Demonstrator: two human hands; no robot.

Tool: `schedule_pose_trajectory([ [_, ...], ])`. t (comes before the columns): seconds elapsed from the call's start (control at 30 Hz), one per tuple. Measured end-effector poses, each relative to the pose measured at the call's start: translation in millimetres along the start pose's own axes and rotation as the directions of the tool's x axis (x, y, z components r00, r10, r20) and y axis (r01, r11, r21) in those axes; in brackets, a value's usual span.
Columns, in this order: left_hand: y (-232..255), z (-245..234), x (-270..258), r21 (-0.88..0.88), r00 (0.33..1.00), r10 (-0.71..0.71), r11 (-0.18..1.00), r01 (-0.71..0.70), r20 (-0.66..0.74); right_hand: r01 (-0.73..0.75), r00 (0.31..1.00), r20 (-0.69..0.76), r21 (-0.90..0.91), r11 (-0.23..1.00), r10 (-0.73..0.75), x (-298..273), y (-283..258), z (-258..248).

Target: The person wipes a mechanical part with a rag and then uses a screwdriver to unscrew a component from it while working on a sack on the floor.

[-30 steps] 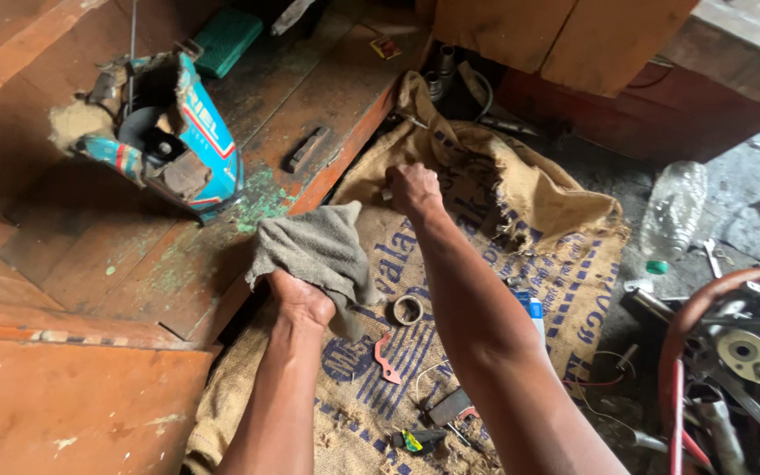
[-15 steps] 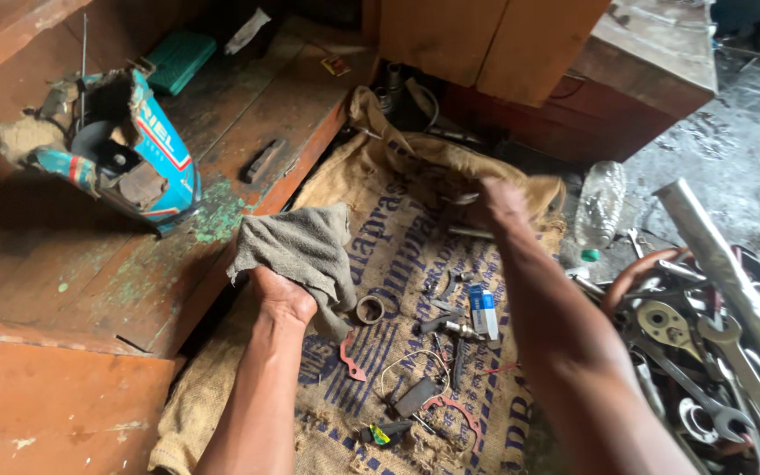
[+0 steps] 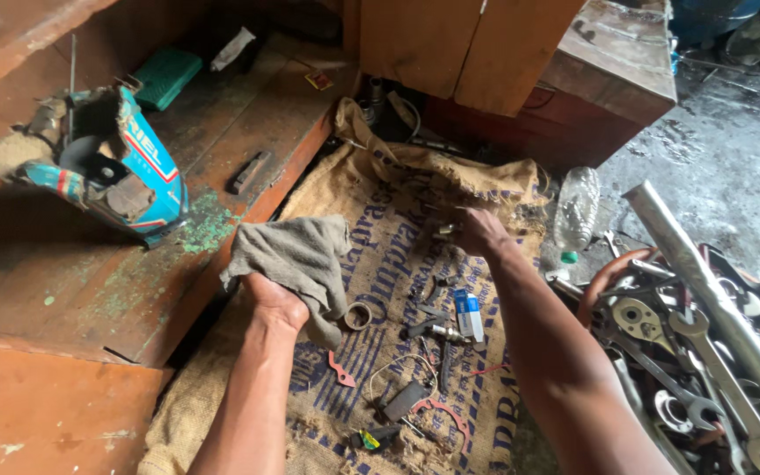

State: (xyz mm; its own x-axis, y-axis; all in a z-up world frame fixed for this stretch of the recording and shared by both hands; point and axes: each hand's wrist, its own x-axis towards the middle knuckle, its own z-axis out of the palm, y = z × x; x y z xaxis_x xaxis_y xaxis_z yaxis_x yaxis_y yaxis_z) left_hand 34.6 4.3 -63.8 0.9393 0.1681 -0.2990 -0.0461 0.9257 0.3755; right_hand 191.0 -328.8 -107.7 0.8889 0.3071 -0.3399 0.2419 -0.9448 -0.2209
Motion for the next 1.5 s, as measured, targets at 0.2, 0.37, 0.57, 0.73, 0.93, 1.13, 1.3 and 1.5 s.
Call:
schedule_pose_trajectory([
  [0.2,-1,-3,7,-0.047,1.000,-0.012,0.999,0.013,0.026,0.065,0.998,0.017,-0.025,0.998,-0.065,4,-2,11],
  [0.37,-3,3,4,-0.065,0.998,-0.026,0.997,0.029,0.051,0.095,0.980,-0.148,-0.223,0.970,-0.130,2,7,42],
  [0.57,-4,16,2,-0.080,0.997,-0.012,0.997,0.018,0.070,0.068,0.997,-0.036,-0.001,0.998,-0.068,3,-5,51],
  [0.73,-3,20,3,-0.081,0.997,-0.010,0.997,0.016,0.077,0.023,0.975,0.213,0.189,0.982,-0.064,-21,-52,40],
  [0.93,-9,26,3,-0.097,0.996,-0.008,0.995,0.016,0.087,0.024,0.883,0.441,0.295,0.955,-0.159,-74,-119,15],
  [1.13,-11,27,-1,-0.097,0.995,-0.019,0.995,0.028,0.097,0.005,0.965,0.256,0.230,0.973,-0.065,-60,-97,-14],
  [1.3,-1,21,-1,-0.078,0.997,-0.013,0.997,0.019,0.080,-0.155,0.986,-0.003,0.326,0.933,0.165,-44,-51,-21],
  [1.5,12,2,-4,-0.064,0.999,0.010,0.998,-0.007,0.041,-0.019,0.980,-0.195,0.127,0.992,0.044,11,-40,-7],
])
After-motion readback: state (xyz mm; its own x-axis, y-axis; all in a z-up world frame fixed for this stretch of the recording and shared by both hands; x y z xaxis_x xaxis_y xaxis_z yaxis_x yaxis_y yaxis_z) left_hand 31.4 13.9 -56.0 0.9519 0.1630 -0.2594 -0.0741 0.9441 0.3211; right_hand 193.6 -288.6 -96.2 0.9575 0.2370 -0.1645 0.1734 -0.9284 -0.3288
